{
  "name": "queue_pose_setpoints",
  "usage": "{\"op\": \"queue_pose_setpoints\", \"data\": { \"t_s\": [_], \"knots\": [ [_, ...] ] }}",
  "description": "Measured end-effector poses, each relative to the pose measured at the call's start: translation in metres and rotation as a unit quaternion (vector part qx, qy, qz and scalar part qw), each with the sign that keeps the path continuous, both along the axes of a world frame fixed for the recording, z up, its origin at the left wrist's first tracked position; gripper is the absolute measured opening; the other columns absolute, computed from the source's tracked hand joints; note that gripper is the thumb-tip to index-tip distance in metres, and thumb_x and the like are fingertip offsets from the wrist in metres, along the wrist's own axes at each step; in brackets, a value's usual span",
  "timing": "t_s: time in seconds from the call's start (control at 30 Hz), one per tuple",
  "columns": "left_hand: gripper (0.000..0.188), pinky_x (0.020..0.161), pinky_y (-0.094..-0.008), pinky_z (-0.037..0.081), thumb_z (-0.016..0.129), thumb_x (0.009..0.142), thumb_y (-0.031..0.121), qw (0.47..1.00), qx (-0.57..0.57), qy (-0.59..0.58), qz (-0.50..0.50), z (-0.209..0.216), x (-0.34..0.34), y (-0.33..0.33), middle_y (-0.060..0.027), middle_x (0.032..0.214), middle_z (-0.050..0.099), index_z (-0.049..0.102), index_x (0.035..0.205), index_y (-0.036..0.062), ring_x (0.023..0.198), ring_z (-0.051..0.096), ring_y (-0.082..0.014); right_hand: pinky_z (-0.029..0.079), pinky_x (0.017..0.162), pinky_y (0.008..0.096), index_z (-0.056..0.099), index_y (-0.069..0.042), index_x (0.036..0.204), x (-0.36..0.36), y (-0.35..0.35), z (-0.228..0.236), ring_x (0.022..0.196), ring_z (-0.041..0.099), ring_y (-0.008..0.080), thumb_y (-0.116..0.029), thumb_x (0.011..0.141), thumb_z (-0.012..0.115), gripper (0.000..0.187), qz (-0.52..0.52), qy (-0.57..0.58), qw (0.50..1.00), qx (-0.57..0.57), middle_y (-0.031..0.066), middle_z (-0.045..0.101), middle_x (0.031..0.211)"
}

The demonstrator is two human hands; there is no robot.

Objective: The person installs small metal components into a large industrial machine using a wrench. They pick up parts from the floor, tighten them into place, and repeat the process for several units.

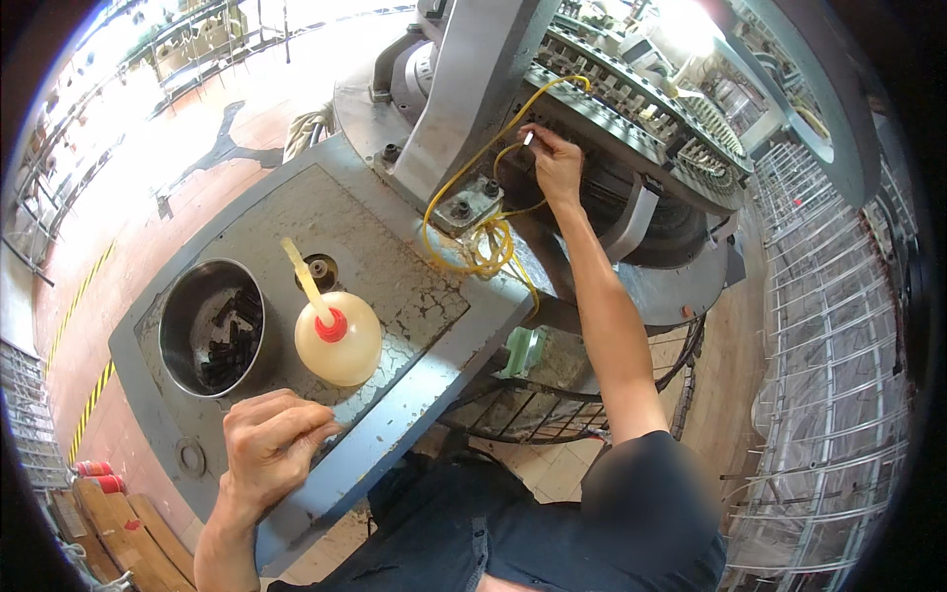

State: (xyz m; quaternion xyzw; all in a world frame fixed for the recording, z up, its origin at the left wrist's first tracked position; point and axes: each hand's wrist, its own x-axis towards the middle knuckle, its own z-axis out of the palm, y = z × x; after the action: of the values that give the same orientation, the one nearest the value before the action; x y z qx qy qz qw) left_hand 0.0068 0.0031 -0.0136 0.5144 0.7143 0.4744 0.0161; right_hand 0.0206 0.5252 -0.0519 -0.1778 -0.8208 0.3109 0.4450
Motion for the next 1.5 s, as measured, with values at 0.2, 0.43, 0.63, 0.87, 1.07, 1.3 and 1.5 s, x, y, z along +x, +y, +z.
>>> {"op": "queue_pose_setpoints", "data": {
  "t_s": [0.2, 0.43, 0.63, 0.87, 1.07, 1.3, 1.5],
  "knots": [
    [0.014, 0.057, -0.0309, 0.053, 0.082, 0.068, -0.005, 1.0, 0.022, 0.011, 0.008, -0.001, -0.003, -0.004, -0.0125, 0.073, 0.073, 0.074, 0.079, -0.0003, 0.062, 0.07, -0.0233, 0.055, 0.079, 0.037, 0.079, -0.005, 0.104, 0.017, -0.001, -0.007, 0.09, 0.073, 0.0296, -0.015, 0.091, 0.074, 0.017, -0.172, -0.169, 0.954, 0.181, 0.0131, 0.076, 0.098],
    [0.014, 0.056, -0.031, 0.053, 0.083, 0.069, -0.004, 1.0, 0.002, 0.015, -0.001, -0.001, -0.005, -0.003, -0.0127, 0.073, 0.073, 0.074, 0.079, 0.0003, 0.062, 0.07, -0.023, 0.055, 0.078, 0.0405, 0.079, -0.008, 0.097, 0.014, 0.009, -0.018, 0.089, 0.071, 0.0323, -0.018, 0.091, 0.072, 0.014, -0.152, -0.154, 0.941, 0.26, 0.0093, 0.075, 0.095],
    [0.015, 0.056, -0.031, 0.053, 0.084, 0.069, -0.004, 1.0, 0.007, 0.012, 0.004, -0.001, -0.004, -0.003, -0.0127, 0.073, 0.073, 0.074, 0.079, 0.0004, 0.062, 0.07, -0.023, 0.056, 0.076, 0.0404, 0.077, -0.008, 0.091, 0.017, 0.013, -0.016, 0.087, 0.069, 0.0276, -0.012, 0.088, 0.072, 0.007, -0.113, -0.147, 0.9, 0.395, 0.0068, 0.072, 0.087],
    [0.015, 0.058, -0.0309, 0.053, 0.08, 0.066, -0.007, 1.0, 0.007, 0.001, 0.023, -0.001, -0.001, -0.003, -0.0117, 0.071, 0.072, 0.074, 0.077, 0.0005, 0.062, 0.069, -0.0226, 0.055, 0.08, 0.042, 0.072, -0.009, 0.081, 0.007, 0.018, -0.008, 0.093, 0.066, 0.0265, -0.004, 0.081, 0.068, 0.006, -0.107, -0.226, 0.855, 0.455, 0.0046, 0.068, 0.086],
    [0.014, 0.059, -0.0314, 0.053, 0.079, 0.066, -0.007, 1.0, 0.01, 0.005, 0.015, 0.001, 0.0, -0.001, -0.0121, 0.072, 0.071, 0.073, 0.076, 0.0004, 0.062, 0.069, -0.0237, 0.049, 0.089, 0.0451, 0.069, -0.01, 0.078, 0.003, 0.01, -0.004, 0.098, 0.065, 0.0291, -0.009, 0.078, 0.068, 0.001, -0.106, -0.228, 0.857, 0.45, 0.0078, 0.067, 0.085],
    [0.014, 0.059, -0.0313, 0.054, 0.079, 0.066, -0.007, 0.999, 0.032, 0.006, 0.013, 0.006, -0.001, -0.008, -0.0116, 0.072, 0.072, 0.074, 0.077, 0.0007, 0.063, 0.07, -0.0232, 0.053, 0.092, 0.0472, 0.076, -0.005, 0.084, -0.003, -0.009, -0.008, 0.093, 0.071, 0.0357, -0.01, 0.076, 0.071, 0.011, -0.204, -0.285, 0.863, 0.363, 0.0148, 0.073, 0.095],
    [0.014, 0.059, -0.0313, 0.055, 0.081, 0.067, -0.006, 0.999, 0.044, 0.0, -0.003, 0.009, -0.002, -0.01, -0.012, 0.072, 0.073, 0.076, 0.078, 0.0007, 0.063, 0.071, -0.0229, 0.058, 0.082, 0.0452, 0.075, -0.003, 0.082, -0.001, -0.022, -0.005, 0.09, 0.073, 0.0357, -0.01, 0.077, 0.07, 0.01, -0.229, -0.288, 0.865, 0.342, 0.0161, 0.074, 0.091]
  ]
}}
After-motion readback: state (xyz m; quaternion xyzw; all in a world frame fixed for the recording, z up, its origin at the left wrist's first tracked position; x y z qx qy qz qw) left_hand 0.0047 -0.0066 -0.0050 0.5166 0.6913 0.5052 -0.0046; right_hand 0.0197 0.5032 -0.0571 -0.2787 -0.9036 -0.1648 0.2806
